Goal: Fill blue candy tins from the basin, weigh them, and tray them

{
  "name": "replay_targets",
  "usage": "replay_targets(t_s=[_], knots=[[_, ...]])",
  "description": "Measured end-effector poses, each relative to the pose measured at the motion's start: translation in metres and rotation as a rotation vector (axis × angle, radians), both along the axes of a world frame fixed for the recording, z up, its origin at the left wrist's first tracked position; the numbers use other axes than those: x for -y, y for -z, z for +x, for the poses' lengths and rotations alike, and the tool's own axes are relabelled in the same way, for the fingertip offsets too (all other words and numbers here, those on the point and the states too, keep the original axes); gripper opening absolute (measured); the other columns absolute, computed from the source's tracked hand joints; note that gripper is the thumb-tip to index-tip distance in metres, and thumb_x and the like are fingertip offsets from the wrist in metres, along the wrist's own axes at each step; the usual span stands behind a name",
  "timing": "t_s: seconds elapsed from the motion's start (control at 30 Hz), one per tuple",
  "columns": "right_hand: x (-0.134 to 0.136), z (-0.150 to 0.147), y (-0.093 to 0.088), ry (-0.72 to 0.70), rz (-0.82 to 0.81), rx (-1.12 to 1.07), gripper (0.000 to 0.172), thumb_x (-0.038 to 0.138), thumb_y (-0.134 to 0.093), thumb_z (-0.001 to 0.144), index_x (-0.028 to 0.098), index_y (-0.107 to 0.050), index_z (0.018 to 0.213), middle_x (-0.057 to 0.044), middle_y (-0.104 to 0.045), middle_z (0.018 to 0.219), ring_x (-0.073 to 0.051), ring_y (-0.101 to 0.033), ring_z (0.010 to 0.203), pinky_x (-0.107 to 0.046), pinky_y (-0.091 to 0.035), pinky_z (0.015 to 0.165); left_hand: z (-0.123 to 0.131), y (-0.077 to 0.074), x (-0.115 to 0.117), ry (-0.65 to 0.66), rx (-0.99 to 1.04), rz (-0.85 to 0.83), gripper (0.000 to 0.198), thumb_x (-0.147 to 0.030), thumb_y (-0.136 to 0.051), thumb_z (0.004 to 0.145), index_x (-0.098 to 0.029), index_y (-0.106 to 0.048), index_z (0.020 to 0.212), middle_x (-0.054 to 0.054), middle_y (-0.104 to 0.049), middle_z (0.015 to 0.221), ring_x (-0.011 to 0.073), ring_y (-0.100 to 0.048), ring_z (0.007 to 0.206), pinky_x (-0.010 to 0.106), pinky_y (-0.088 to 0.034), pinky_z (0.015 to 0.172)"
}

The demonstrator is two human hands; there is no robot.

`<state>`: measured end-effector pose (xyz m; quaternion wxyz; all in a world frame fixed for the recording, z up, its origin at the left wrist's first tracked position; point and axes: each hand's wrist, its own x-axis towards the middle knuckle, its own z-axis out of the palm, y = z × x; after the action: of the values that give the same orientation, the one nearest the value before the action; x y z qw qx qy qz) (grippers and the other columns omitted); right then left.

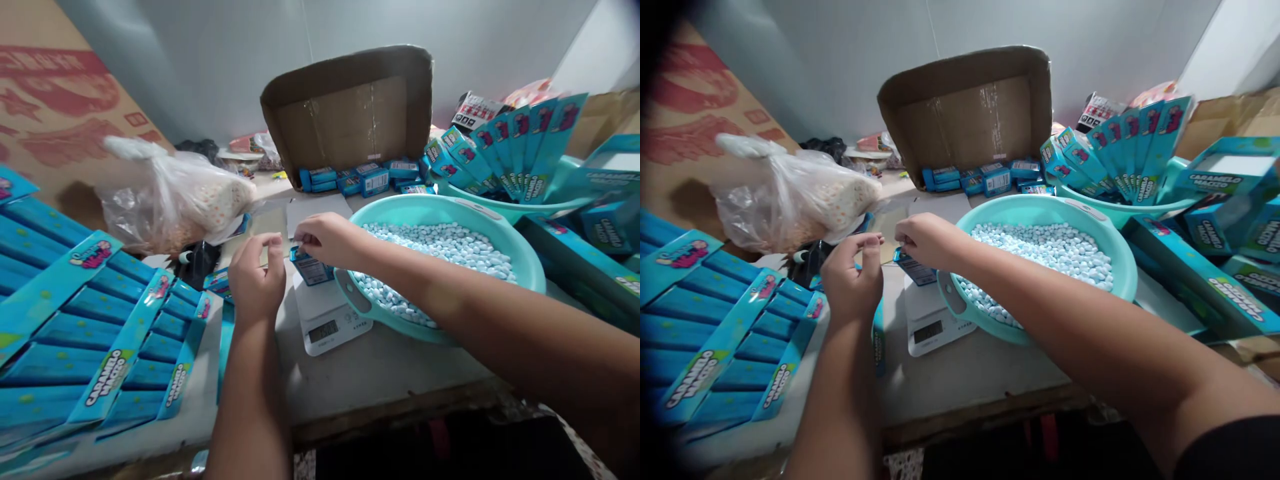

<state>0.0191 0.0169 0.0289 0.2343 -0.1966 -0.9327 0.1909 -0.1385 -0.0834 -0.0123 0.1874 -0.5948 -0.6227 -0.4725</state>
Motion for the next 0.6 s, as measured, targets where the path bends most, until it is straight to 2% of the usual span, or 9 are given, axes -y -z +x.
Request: replay_targets(t_s=[0.23, 0.3, 0.37, 0.43, 0.5, 0.6], knots=[[-0.002, -0.005, 0.014, 0.005, -0.218, -0.144, 0.028, 0.004, -0.057, 0.086, 0.01, -0.07, 0.11, -0.004, -0.072, 0.091, -0.01, -0.061, 0.082, -0.022, -0.043, 0.077, 0.0, 0.0, -0.002, 0.008, -0.036, -0.045, 0.032, -0.036, -0.048, 0.099, -0.016, -0.072, 0.097, 0.01, -0.076, 0.096, 0.0251, -0.07, 0.095, 0.036, -0.05, 0.086], [-0.001, -0.005, 0.011, 0.015, -0.234, -0.145, 0.03, 0.005, -0.059, 0.087, 0.01, -0.069, 0.114, -0.004, -0.073, 0.093, -0.011, -0.062, 0.083, -0.022, -0.044, 0.077, -0.001, 0.0, -0.002, 0.004, -0.028, -0.047, 0.032, -0.036, -0.048, 0.099, -0.016, -0.072, 0.098, 0.01, -0.076, 0.098, 0.0256, -0.07, 0.097, 0.037, -0.05, 0.087], [-0.002, 0.0, 0.001, 0.051, -0.171, -0.109, 0.031, 0.007, -0.058, 0.09, 0.01, -0.069, 0.118, -0.005, -0.073, 0.095, -0.012, -0.062, 0.084, -0.023, -0.044, 0.077, -0.002, 0.0, -0.001, -0.006, -0.016, -0.044, 0.03, -0.035, -0.049, 0.099, -0.016, -0.072, 0.099, 0.01, -0.076, 0.099, 0.0254, -0.07, 0.099, 0.037, -0.05, 0.09], [-0.006, 0.012, -0.014, 0.133, -0.046, -0.013, 0.032, 0.008, -0.056, 0.091, 0.011, -0.071, 0.119, -0.007, -0.073, 0.099, -0.014, -0.062, 0.086, -0.026, -0.044, 0.076, -0.002, 0.0, -0.001, -0.02, 0.009, -0.034, 0.029, -0.035, -0.049, 0.099, -0.017, -0.072, 0.099, 0.01, -0.076, 0.1, 0.0246, -0.07, 0.1, 0.037, -0.051, 0.091], [-0.012, 0.027, -0.029, 0.248, 0.076, 0.185, 0.029, 0.009, -0.059, 0.088, 0.011, -0.074, 0.112, -0.01, -0.073, 0.103, -0.018, -0.062, 0.091, -0.029, -0.043, 0.077, -0.002, -0.001, -0.001, -0.04, 0.04, -0.016, 0.03, -0.036, -0.048, 0.1, -0.017, -0.072, 0.099, 0.01, -0.076, 0.1, 0.024, -0.07, 0.099, 0.036, -0.051, 0.091], [-0.025, 0.047, -0.042, 0.4, 0.091, 0.621, 0.026, 0.013, -0.064, 0.085, 0.004, -0.076, 0.106, -0.015, -0.072, 0.095, -0.023, -0.064, 0.087, -0.033, -0.042, 0.072, -0.003, 0.0, -0.001, -0.066, 0.072, 0.0, 0.032, -0.038, -0.048, 0.101, -0.017, -0.072, 0.099, 0.011, -0.076, 0.098, 0.0244, -0.07, 0.098, 0.037, -0.051, 0.09]])
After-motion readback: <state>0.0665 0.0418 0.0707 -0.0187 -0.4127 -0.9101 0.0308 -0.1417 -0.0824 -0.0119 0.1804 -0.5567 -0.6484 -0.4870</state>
